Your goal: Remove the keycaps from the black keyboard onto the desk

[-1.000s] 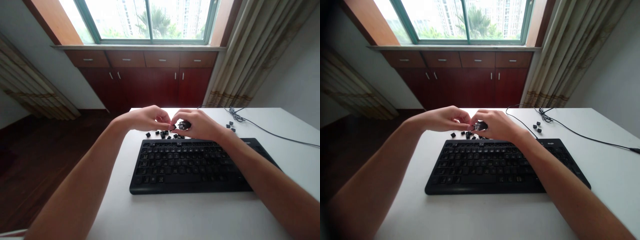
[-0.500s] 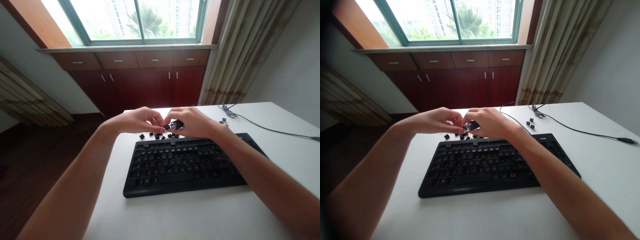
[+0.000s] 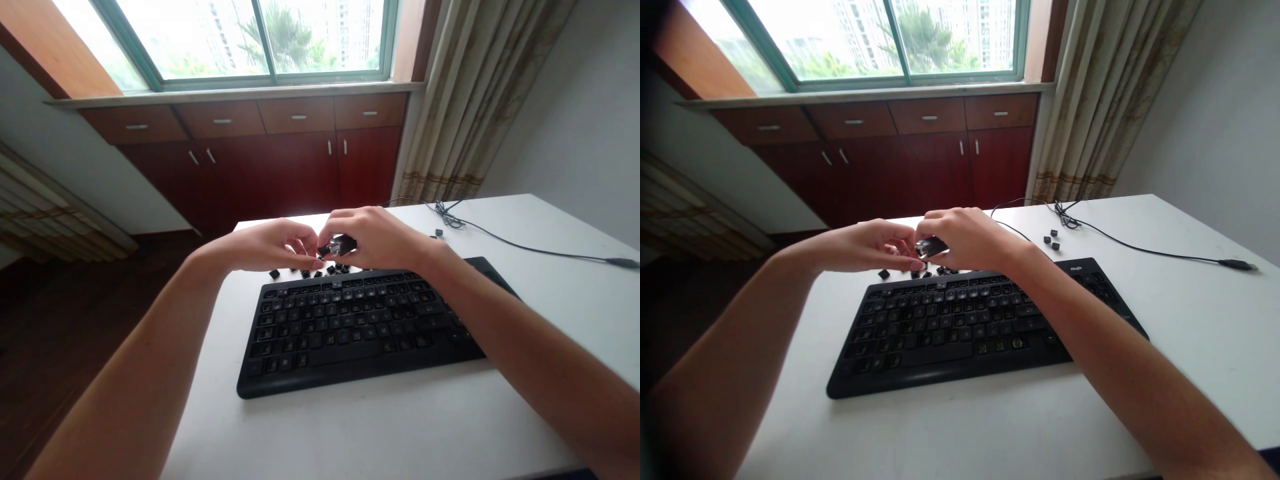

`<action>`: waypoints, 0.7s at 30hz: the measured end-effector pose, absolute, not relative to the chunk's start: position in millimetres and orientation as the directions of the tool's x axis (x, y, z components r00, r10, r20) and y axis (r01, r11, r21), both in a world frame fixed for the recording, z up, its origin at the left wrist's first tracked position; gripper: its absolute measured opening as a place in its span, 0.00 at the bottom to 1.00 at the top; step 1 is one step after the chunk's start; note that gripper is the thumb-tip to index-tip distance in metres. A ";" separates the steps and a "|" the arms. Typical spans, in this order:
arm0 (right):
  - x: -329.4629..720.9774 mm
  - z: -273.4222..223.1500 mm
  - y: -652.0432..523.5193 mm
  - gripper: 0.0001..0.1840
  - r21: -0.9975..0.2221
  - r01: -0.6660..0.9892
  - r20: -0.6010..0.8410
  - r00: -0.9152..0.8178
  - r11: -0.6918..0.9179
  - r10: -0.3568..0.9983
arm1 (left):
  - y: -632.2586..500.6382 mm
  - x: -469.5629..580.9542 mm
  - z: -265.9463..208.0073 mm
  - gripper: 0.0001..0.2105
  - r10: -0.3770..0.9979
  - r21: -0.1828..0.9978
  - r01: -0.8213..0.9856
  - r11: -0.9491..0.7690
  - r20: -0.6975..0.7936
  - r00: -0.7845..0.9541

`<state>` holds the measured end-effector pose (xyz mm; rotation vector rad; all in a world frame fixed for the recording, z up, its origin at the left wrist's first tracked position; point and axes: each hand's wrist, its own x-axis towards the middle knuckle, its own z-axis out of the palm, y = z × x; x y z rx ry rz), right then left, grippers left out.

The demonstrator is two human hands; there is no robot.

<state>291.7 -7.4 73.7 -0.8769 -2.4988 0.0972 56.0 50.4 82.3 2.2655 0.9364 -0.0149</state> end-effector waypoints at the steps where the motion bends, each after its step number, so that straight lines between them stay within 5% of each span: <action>1: 291.8 73.9 -7.6 0.11 -0.225 0.567 0.418 -0.678 0.792 0.604 | 50.7 55.8 81.9 0.20 0.619 0.588 0.620 -0.519 -0.242 0.747; 21: 293.3 71.6 -4.7 0.10 -0.210 0.559 0.361 -0.718 0.802 0.595 | 51.6 59.7 83.0 0.19 0.569 0.618 0.595 -0.513 -0.274 0.775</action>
